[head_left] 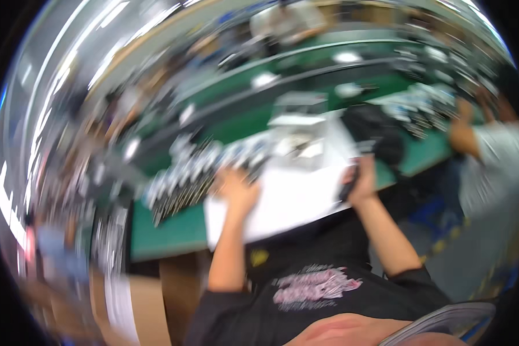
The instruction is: Assembling and inspecting electronic components on a production line.
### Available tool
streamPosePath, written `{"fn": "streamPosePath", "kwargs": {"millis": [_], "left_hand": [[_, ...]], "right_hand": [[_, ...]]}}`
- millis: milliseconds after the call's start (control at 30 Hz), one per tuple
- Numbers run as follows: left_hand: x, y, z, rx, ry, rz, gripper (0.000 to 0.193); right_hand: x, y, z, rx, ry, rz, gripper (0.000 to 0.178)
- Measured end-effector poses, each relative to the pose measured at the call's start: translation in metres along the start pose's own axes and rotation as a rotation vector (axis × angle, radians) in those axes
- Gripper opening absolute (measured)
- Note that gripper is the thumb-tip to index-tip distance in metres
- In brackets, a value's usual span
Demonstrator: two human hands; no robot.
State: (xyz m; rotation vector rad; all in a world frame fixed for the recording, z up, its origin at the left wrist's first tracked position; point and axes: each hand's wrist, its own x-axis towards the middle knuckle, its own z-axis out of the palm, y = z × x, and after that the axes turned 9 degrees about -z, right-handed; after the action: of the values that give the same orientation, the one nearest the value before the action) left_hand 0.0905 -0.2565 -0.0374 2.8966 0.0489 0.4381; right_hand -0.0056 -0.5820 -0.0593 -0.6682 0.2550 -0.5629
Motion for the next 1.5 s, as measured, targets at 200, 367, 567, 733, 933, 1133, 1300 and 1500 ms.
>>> {"fn": "streamPosePath", "kwargs": {"millis": [200,367,567,733,933,1133,1300,1500], "left_hand": [[-0.003,-0.01,-0.018,0.047,-0.05,-0.113,0.094],[0.002,-0.027,-0.017,0.043,-0.068,-0.073,0.093],[0.003,-0.049,-0.013,0.024,-0.005,0.026,0.093],[0.047,-0.147,-0.076,0.048,0.094,-0.324,0.086],[0.058,-0.265,-0.052,0.264,-0.033,-0.587,0.091],[0.079,-0.308,-0.058,0.213,-0.037,-0.622,0.089],[0.084,-0.336,-0.055,0.378,0.008,-0.547,0.078],[0.084,-0.172,-0.039,-0.038,0.038,-0.126,0.074]], "right_hand": [[0.005,-0.004,-0.007,0.007,-0.204,0.085,0.054],[0.008,0.001,-0.01,0.013,-0.212,0.088,0.055],[0.012,0.0,-0.013,-0.006,-0.277,0.096,0.055],[0.014,-0.003,-0.018,-0.002,-0.262,0.058,0.053],[0.025,0.006,-0.012,-0.046,-0.289,0.116,0.053],[0.024,0.005,-0.011,-0.02,-0.296,0.074,0.052],[0.022,0.005,-0.004,-0.01,-0.312,0.069,0.051],[0.022,0.003,-0.002,-0.03,-0.293,0.071,0.051]]}}
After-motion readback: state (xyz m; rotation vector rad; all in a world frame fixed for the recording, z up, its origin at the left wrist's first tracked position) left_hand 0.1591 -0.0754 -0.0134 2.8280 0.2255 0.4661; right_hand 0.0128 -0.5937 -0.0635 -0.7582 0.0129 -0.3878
